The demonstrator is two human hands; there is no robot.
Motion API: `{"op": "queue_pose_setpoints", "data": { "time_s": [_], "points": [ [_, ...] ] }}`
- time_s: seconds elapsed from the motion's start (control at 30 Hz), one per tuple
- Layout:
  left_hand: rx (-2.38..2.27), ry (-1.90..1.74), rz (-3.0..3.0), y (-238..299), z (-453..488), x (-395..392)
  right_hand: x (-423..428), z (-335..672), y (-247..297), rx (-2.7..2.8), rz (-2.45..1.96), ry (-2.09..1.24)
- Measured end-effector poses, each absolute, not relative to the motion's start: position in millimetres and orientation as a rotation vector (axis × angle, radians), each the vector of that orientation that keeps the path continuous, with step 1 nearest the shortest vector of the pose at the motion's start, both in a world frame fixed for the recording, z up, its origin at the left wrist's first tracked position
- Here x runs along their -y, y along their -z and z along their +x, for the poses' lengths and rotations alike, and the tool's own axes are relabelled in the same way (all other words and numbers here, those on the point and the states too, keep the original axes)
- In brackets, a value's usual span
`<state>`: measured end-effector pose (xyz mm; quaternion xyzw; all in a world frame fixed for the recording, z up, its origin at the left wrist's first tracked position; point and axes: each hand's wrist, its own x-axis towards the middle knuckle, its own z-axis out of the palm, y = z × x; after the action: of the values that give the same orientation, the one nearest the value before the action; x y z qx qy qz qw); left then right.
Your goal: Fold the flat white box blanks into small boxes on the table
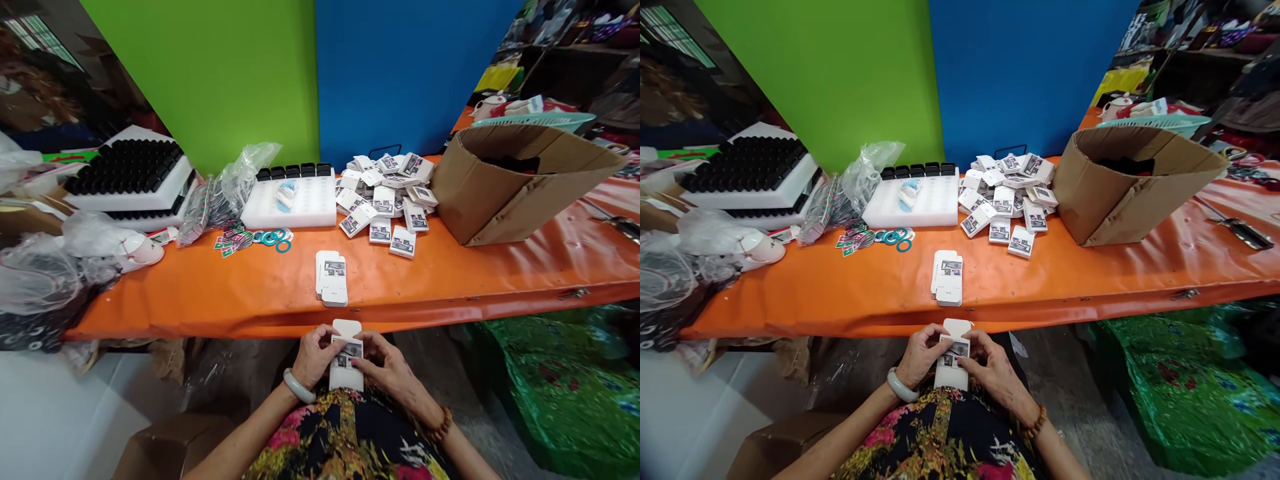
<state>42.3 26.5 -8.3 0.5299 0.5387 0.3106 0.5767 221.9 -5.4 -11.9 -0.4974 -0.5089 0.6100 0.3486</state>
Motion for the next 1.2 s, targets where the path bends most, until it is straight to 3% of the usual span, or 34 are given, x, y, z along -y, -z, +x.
{"op": "queue_pose_setpoints", "data": {
  "time_s": [0.27, 0.4, 0.53, 0.8, 1.0, 1.2],
  "points": [
    [-1.271, -0.745, 1.21, -3, 37, -29, -8, 207, 2, 1.33, -1.458, -1.327],
    [-1.227, -0.878, 1.076, -4, 39, -37, -24, 203, 7, 1.029, -1.274, -1.521],
    [-1.206, -0.81, 1.102, -2, 41, -40, -31, 208, 4, 1.065, -1.247, -1.66],
    [-1.326, -0.792, 1.343, -10, 41, -28, -12, 216, 0, 1.492, -1.377, -1.286],
    [-1.318, -0.773, 1.102, -13, 43, -30, -15, 211, -4, 1.361, -1.403, -1.372],
    [-1.233, -0.765, 1.0, -20, 46, -37, -21, 207, -15, 0.981, -1.283, -1.673]
  ]
}}
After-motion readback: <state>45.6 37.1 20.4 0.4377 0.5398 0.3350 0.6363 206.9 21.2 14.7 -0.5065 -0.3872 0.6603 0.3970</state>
